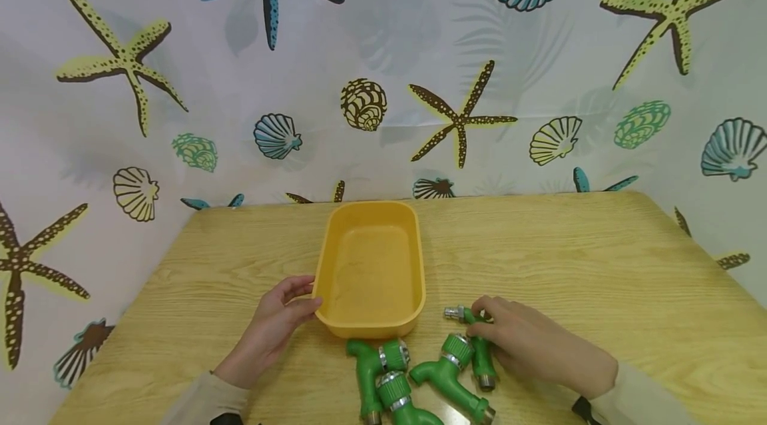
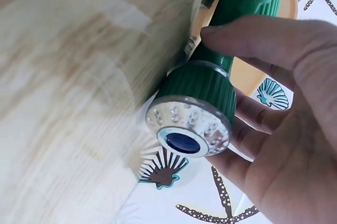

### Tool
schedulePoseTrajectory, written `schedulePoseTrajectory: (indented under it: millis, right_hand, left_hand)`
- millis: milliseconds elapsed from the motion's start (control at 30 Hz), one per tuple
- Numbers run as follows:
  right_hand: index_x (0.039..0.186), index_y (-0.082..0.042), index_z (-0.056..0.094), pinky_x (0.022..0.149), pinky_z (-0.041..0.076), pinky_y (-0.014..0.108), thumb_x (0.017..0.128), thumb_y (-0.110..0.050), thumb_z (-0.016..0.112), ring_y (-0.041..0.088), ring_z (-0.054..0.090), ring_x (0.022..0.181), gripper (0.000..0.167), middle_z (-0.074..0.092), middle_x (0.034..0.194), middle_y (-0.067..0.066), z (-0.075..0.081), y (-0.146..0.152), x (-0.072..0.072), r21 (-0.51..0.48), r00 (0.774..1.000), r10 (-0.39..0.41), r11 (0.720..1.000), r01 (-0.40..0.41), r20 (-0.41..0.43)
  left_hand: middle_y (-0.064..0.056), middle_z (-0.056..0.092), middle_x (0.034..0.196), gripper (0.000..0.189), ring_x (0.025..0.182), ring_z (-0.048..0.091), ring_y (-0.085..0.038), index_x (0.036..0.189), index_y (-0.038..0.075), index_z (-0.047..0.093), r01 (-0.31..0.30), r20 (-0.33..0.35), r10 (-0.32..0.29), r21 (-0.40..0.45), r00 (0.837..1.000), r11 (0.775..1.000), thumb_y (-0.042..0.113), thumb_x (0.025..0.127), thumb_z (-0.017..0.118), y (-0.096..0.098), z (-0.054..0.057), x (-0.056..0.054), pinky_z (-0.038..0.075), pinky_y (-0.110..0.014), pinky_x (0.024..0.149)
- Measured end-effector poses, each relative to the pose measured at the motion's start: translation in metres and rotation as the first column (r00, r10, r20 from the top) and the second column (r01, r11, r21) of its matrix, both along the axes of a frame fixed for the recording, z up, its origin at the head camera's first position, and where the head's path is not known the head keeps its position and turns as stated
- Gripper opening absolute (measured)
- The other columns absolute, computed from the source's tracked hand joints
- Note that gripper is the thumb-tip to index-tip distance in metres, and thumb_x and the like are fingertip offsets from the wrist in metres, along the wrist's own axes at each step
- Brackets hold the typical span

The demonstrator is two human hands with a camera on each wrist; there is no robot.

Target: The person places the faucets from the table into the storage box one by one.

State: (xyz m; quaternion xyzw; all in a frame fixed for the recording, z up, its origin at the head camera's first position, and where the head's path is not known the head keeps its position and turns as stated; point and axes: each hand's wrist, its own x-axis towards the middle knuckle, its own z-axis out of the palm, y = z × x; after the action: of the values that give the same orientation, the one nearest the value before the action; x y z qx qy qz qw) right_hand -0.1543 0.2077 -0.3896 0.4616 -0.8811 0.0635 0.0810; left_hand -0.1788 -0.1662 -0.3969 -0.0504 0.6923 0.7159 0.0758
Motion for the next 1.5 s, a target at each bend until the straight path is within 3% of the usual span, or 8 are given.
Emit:
schedulePoseTrajectory:
  millis: [467, 1500]
  right_hand:
    - [0.108, -0.016, 0.068, 0.069, 0.053, 0.036, 0.077, -0.002, 0.078, 0.021, 0.059, 0.09, 0.036, 0.053, 0.117, 0.011, -0.0014, -0.0035, -0.0023, 0.075, 0.999, -0.037, 0.996, 0.037, 0.001]
    - [0.102, -0.015, 0.067, 0.066, 0.053, 0.036, 0.077, 0.0, 0.078, 0.021, 0.06, 0.083, 0.031, 0.055, 0.112, 0.012, -0.0017, -0.0048, -0.005, 0.02, 1.0, 0.007, 1.0, -0.007, -0.004]
  left_hand:
    - [-0.016, 0.048, 0.12, 0.045, 0.095, 0.055, -0.016, 0.132, -0.006, 0.047, -0.005, 0.005, 0.005, 0.009, 1.0, 1.0, -0.006, 0.089, 0.061, 0.0004, -0.0005, -0.0006, 0.051, -0.026, 0.079]
    - [-0.017, 0.047, 0.123, 0.046, 0.095, 0.056, -0.016, 0.134, -0.005, 0.045, 0.016, 0.009, -0.016, 0.021, 1.0, 1.0, -0.004, 0.091, 0.061, -0.0027, -0.0008, 0.0002, 0.051, -0.025, 0.078]
